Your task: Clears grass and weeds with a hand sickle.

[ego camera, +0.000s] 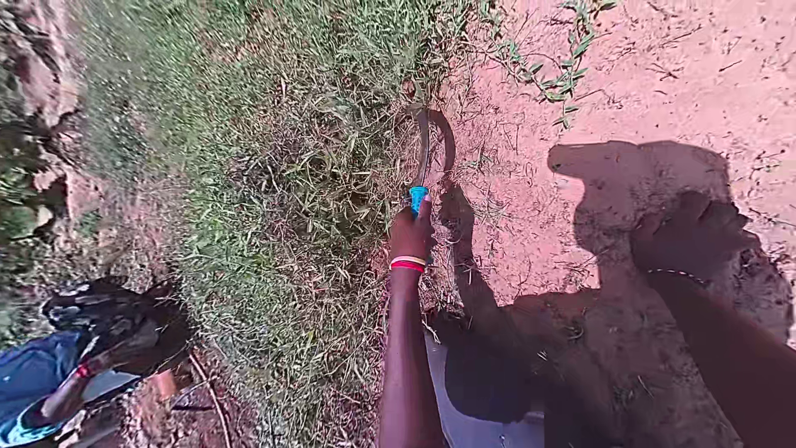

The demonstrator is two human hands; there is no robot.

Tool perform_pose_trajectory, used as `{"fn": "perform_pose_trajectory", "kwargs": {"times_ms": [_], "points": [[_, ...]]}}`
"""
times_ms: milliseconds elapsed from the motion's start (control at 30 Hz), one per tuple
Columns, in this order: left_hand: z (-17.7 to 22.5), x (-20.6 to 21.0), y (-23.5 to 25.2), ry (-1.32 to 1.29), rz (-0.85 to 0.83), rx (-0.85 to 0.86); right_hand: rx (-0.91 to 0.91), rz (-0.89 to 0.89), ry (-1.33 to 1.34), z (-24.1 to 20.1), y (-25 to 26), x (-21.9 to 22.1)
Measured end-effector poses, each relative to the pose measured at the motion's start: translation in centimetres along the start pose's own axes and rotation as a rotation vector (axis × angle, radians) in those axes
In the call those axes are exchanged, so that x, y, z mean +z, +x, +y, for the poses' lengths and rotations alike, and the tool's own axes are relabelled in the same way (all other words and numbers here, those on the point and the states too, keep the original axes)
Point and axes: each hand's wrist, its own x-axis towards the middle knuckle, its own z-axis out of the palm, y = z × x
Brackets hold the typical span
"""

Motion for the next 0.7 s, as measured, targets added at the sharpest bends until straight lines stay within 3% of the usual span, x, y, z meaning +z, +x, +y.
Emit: {"fn": "perform_pose_trajectory", "kwargs": {"times_ms": [233,367,700], "points": [[-4.9,4.5,-3.1,-0.182,0.004,0.016,-0.020,0.015,-0.009,-0.1,-0.1,-0.1],[-5.5,6.1,-4.5,-0.126,-0.002,0.031,-0.024,0.019,-0.012,-0.2,-0.3,-0.2],[-0.1,4.7,4.7,0.131,-0.125,0.121,-0.009,0.002,-0.017,-0.5,-0.3,-0.6]]}}
